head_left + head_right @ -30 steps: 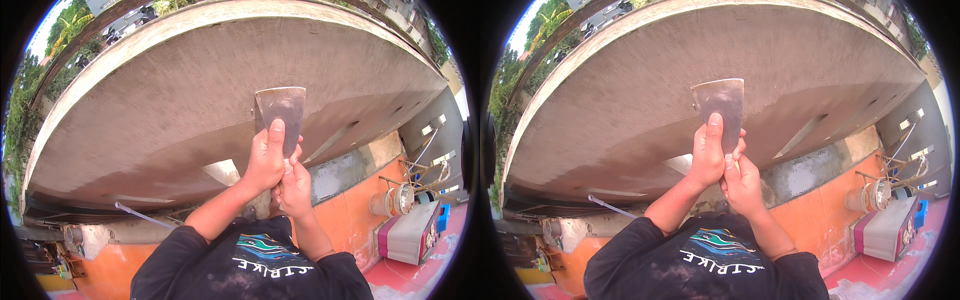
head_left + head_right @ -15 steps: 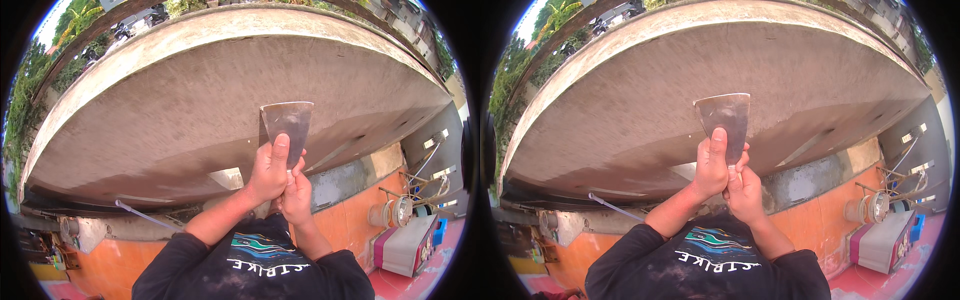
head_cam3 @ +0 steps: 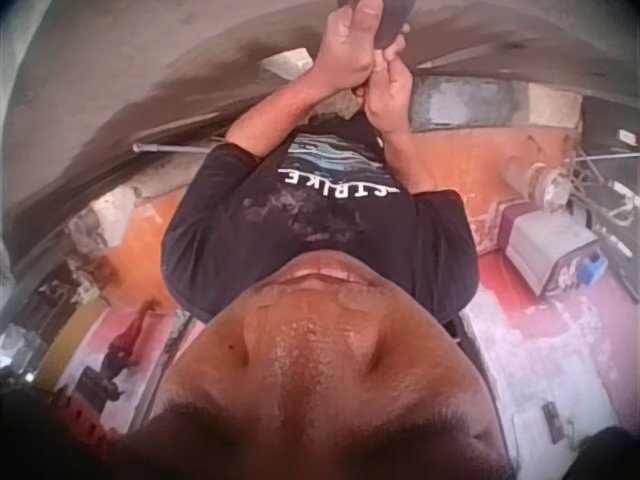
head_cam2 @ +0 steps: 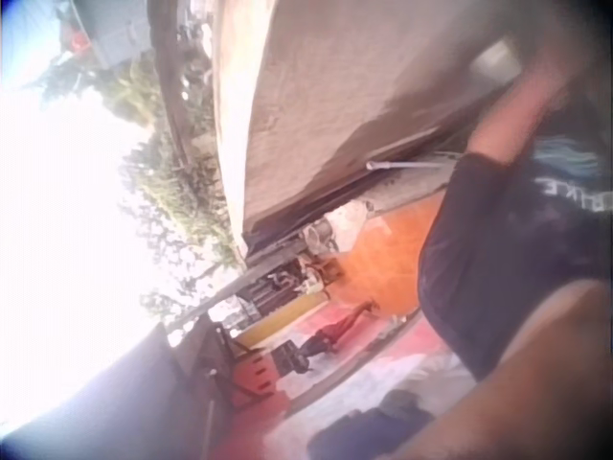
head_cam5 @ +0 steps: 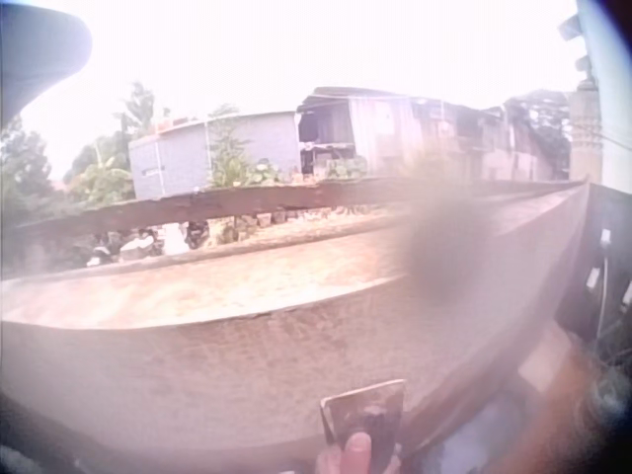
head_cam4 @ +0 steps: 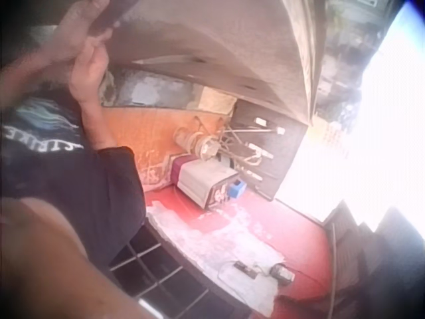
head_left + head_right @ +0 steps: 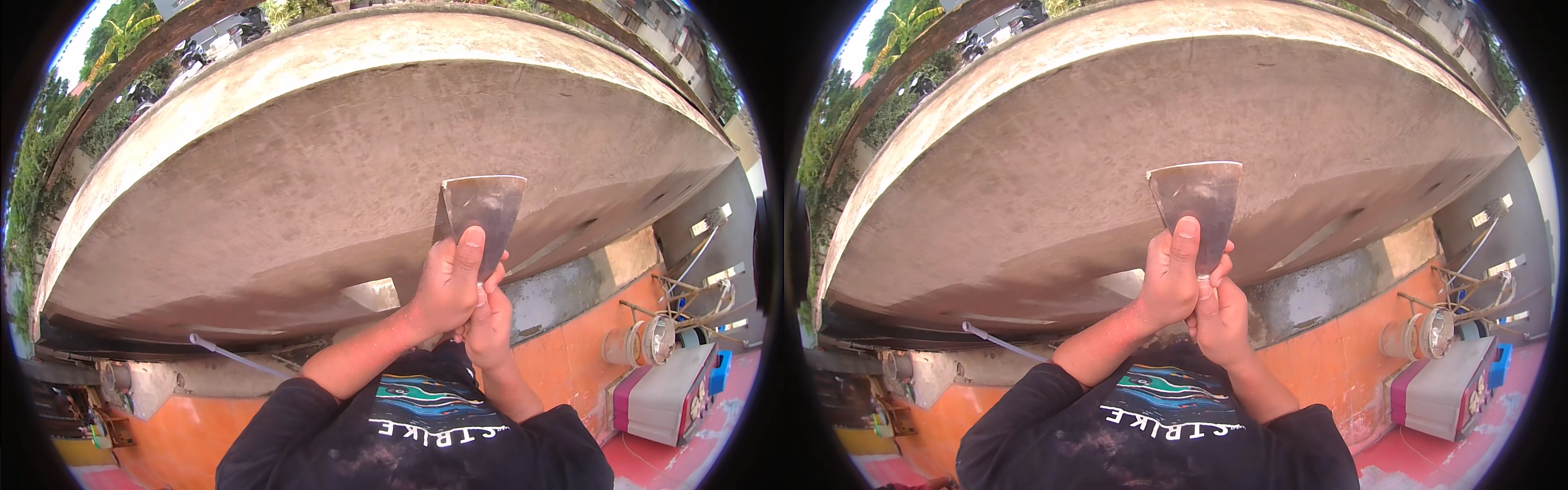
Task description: The person uses a metal trowel to spread and smooth wet plaster on a curved ceiling surface. The person repeatedly applies and levels the material across the ceiling, maintaining consistent pressure and motion.
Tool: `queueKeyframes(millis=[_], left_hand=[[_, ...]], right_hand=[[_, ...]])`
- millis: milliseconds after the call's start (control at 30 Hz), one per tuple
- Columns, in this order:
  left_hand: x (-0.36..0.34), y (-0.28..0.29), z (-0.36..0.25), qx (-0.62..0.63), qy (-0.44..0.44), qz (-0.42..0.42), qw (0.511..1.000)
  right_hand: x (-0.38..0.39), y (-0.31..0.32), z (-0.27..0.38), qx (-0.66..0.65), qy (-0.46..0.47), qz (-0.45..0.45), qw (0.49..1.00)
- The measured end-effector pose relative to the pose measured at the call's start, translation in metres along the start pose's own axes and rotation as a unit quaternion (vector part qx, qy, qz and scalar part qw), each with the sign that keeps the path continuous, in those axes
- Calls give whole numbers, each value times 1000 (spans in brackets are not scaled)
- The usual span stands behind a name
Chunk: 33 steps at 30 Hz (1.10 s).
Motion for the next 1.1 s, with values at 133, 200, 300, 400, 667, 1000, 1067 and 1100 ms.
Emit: queueKeyframes(millis=[133,200,300,400,667,1000,1067,1100], left_hand=[[14,-4,15,14,53,-36,998],[22,-1,32,53,92,-52,993],[25,1,38,59,88,-60,993],[15,3,17,37,40,-52,997],[31,-3,14,46,69,-62,995],[14,0,-5,17,3,-68,998],[9,-2,-17,-12,23,-58,998],[8,-2,-18,-23,32,-61,997]], right_hand=[[17,3,-5,-4,-47,12,999],[25,4,-16,11,-73,14,997],[27,4,-23,10,-77,4,997],[13,-1,-13,12,-26,8,1000],[27,-9,-10,1,-21,4,1000],[8,-10,-5,18,14,6,1000],[0,-10,4,6,34,49,998],[-1,-8,5,-8,20,87,996]])
Point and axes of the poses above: each hand's wrist, its own x-axis away from the middle knuckle, its own y-axis out of the back of the hand, z = x × y, the point moved 6 cm from there along -x, towards the middle knuckle, and after that the axes turned 8 degrees about x, right-handed, at the moved point
